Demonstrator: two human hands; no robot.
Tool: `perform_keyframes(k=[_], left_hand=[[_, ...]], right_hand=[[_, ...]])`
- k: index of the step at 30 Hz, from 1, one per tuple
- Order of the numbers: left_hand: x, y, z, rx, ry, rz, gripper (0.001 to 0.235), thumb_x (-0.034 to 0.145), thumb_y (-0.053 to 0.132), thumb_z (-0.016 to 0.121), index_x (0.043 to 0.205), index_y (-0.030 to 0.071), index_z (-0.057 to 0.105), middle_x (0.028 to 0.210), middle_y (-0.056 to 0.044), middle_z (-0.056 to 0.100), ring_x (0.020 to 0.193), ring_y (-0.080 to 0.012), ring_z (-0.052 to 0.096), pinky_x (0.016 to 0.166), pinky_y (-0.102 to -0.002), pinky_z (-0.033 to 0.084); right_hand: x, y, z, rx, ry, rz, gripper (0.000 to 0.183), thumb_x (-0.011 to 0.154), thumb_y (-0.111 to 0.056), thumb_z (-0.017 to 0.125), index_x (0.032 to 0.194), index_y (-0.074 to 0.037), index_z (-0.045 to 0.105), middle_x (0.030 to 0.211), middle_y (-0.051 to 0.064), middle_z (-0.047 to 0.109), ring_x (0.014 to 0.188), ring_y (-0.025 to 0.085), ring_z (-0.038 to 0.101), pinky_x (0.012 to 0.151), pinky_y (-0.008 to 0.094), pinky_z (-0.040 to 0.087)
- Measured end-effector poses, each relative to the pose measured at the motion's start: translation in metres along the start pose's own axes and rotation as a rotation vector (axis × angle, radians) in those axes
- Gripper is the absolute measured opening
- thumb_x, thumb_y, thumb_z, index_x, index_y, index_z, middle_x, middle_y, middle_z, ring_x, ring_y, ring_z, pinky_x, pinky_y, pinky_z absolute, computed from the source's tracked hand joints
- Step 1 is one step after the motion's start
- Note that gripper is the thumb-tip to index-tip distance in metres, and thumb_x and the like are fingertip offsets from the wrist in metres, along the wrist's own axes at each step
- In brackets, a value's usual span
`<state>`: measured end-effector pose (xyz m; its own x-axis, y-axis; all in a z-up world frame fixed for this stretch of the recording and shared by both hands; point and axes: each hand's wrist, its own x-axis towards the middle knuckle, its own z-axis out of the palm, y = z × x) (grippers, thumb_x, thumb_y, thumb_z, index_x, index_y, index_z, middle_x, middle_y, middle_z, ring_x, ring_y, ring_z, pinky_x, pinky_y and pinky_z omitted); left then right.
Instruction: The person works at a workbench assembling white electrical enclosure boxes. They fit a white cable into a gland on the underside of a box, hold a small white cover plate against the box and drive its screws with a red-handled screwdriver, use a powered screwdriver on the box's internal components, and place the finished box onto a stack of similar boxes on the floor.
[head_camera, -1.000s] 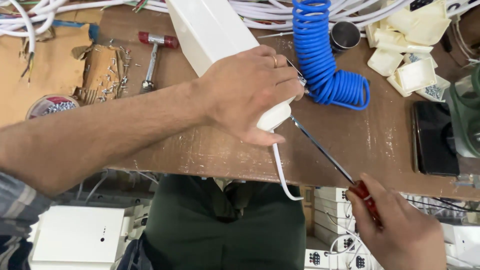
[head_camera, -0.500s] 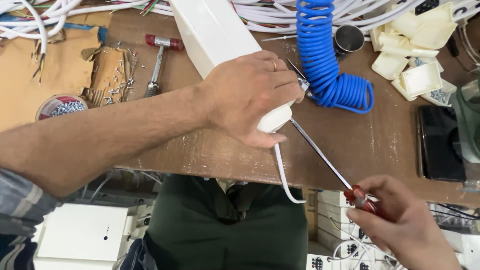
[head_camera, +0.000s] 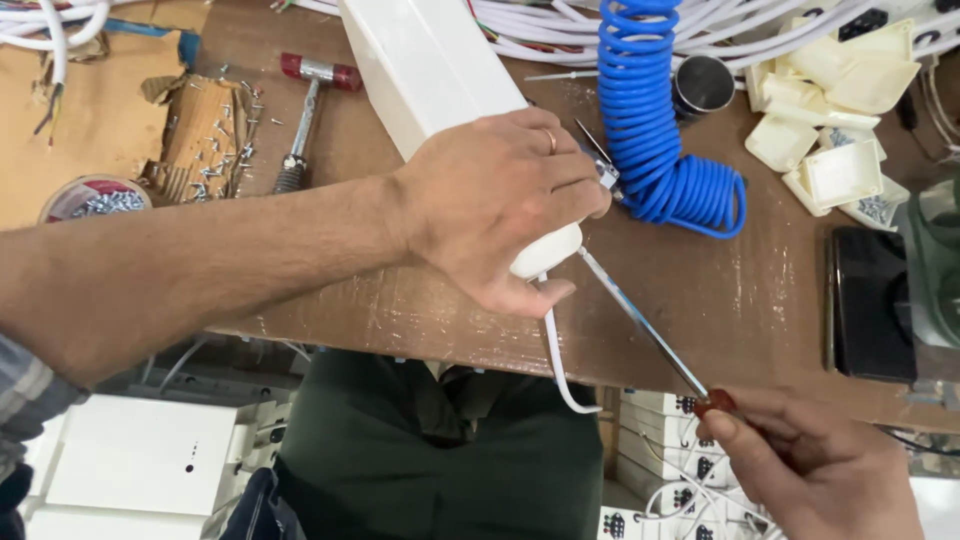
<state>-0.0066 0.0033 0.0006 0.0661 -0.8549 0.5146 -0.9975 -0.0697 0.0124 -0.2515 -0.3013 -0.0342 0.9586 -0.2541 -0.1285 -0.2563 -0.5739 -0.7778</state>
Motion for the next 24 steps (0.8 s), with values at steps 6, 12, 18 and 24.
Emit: perform_keyframes(k=[6,12,18,24], left_hand=[[-0.002,0.004,-0.003,0.003,0.011,-0.017,0.056,0.078,0.046,0.078,0.111,0.004,0.061,0.109,-0.012,0.068,0.102,-0.0324,0.066,0.099,-0.046,0.051],[-0.006,0.001,-0.011,-0.124,0.060,-0.078,0.041,0.088,0.038,0.068,0.116,0.008,0.063,0.111,-0.012,0.070,0.105,-0.0330,0.068,0.097,-0.047,0.053],[-0.012,-0.001,-0.010,-0.442,0.225,-0.273,0.030,0.109,0.025,0.044,0.125,0.008,0.062,0.107,-0.007,0.073,0.102,-0.0250,0.073,0.090,-0.038,0.057],[-0.001,0.007,-0.006,-0.436,0.309,-0.338,0.024,0.104,0.019,0.047,0.113,0.007,0.066,0.094,-0.004,0.074,0.087,-0.0228,0.075,0.079,-0.036,0.058]], right_hand=[[0.026,0.046,-0.015,0.682,-0.390,0.460,0.035,0.106,-0.025,0.067,0.108,0.010,0.066,0.061,0.009,0.059,0.040,0.012,0.044,0.031,0.029,0.031],[0.016,0.008,0.021,0.440,-0.291,0.356,0.028,0.100,-0.023,0.065,0.105,0.004,0.070,0.060,0.006,0.055,0.045,0.010,0.043,0.037,0.026,0.032],[0.020,0.020,0.052,-0.274,0.293,-0.289,0.034,0.089,-0.031,0.077,0.111,-0.007,0.074,0.095,0.012,0.076,0.080,0.019,0.075,0.069,0.031,0.056],[0.066,-0.025,0.084,-0.477,0.412,-0.481,0.031,0.083,-0.032,0.082,0.101,-0.008,0.076,0.092,0.011,0.076,0.077,0.026,0.073,0.070,0.036,0.058]])
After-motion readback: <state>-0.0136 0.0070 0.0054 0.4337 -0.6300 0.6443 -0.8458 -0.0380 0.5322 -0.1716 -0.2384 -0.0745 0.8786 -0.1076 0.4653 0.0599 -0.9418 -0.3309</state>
